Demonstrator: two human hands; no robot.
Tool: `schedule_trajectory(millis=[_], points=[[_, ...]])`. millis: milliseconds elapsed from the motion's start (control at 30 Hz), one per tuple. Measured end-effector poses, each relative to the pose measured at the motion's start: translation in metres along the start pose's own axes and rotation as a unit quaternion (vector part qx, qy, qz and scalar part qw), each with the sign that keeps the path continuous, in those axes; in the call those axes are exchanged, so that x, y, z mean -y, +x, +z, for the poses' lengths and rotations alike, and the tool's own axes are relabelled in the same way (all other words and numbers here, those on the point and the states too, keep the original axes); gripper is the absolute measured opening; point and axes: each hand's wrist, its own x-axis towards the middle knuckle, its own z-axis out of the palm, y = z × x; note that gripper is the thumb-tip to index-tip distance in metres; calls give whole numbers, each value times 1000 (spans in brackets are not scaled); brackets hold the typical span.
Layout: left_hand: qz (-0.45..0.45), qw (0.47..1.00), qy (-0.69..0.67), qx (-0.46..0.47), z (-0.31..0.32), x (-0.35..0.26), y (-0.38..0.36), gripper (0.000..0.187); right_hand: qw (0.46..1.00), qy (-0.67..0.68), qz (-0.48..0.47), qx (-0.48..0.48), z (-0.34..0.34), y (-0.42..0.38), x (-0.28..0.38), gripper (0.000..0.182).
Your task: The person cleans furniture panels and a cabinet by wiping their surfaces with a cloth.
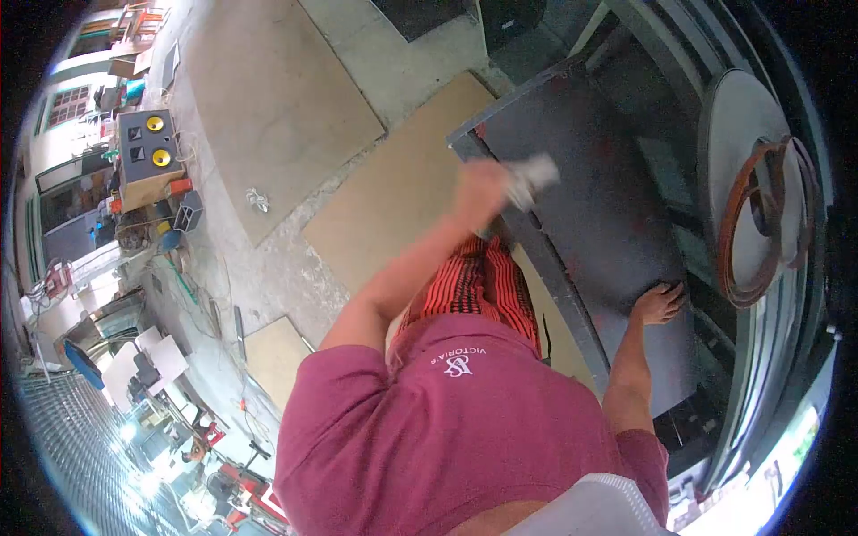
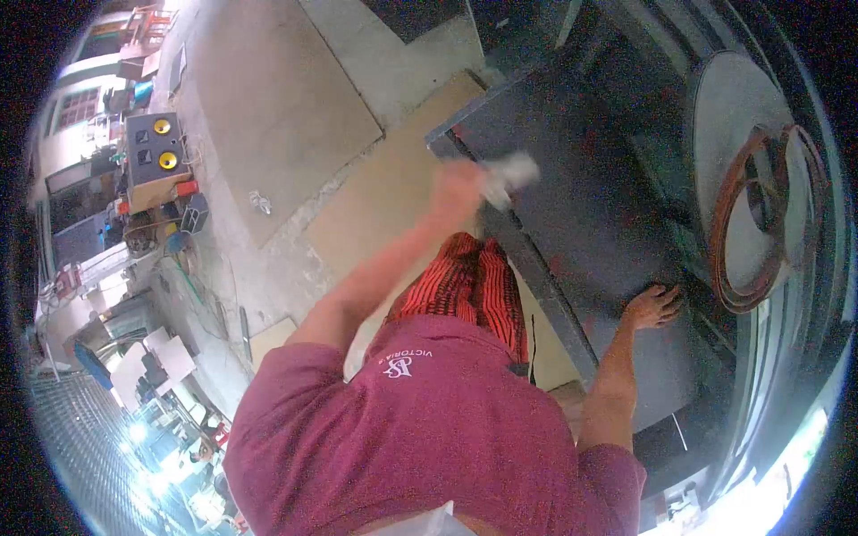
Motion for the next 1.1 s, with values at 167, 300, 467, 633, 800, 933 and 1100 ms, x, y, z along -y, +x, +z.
schedule_trajectory(millis=[167,300,467,633,800,933,1100], points=[[-422,866,263,-53,-55,163,16,26,999,-30,-5,-25,8,1,-7,44],[-266,935,224,-78,-57,127,35,26,997,-76,13,-10,-7,-2,3,43],[-102,982,0,160,29,-48,-31,15,996,-48,-16,-73,-3,-1,-6,44],[-31,951,-262,160,20,-137,-82,11,999,-40,-1,-11,-7,-6,-1,45],[-112,957,-266,42,-18,-67,-9,12,995,-47,-34,-77,1,-6,-11,41],[-112,979,-152,77,3,-12,-17,12,999,-36,-29,12,-10,-22,16,45],[-183,961,-190,86,2,-38,-35,11,890,192,-383,157,-129,-137,169,49]])
